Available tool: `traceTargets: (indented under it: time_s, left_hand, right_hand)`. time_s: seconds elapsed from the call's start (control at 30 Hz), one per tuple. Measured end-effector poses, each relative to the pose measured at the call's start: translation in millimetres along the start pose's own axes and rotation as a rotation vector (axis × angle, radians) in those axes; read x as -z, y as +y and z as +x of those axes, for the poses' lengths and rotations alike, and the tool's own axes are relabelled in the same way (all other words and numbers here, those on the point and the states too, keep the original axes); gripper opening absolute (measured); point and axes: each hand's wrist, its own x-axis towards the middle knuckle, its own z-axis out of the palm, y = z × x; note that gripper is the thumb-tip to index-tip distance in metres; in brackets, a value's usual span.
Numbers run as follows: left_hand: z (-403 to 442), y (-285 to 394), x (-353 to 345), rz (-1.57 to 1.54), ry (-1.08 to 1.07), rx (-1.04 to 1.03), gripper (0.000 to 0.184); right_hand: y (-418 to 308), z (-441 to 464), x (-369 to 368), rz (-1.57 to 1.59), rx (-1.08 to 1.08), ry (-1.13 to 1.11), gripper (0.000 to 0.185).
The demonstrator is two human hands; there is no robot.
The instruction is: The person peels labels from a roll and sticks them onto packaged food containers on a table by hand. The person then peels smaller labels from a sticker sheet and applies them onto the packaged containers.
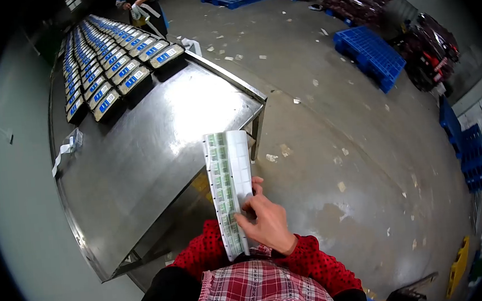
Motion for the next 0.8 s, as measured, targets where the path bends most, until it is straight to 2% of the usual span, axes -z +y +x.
traceTargets:
  time_s: [0.07,0.1,0.13,0.2,0.33,0.4,0.6,0.67,0.73,0.8]
  left_hand:
    - [24,1,-13,-0.106,0.007,0.0,0.063]
    - [35,11,-21,0.062,-0.016,0.032,0.062]
    - [48,16,-24,0.095,-0.022,0.039,0.063]
    - [76,21,-23,0.086,-0.011,0.019,0.064]
    - [143,32,-9,0.046,0.052,-0.036,0.066]
    - [171,44,-12,0.035,0.102,-0.065,0.067]
    - [226,74,-9,0.024,0.232,-0.177,0.07]
    - [233,80,-4,0.034,0.272,-0.218,0.071]
    - [236,85,-1,0.028,0.326,-0.265,0.072]
    - [233,92,1,0.015,0.386,-0.326,0.073]
  right_hand:
    - [40,13,7,0.25,0.0,0.064,0.017]
    - [53,23,19,0.475,-0.194,0.024,0.01]
    - [69,34,41,0.713,-0.359,-0.022,0.009]
    - [102,61,73,0.854,-0.4,0.069,0.01]
    - [153,125,111,0.703,-0.375,0.035,0.012]
    - [159,151,127,0.755,-0.447,0.058,0.013]
    - [183,227,148,0.724,-0.426,0.036,0.011]
    - [194,245,133,0.751,-0.437,0.038,0.01]
    - [215,263,115,0.394,-0.318,0.009,0.015]
    - [180,297,113,-0.194,0.116,0.167,0.029]
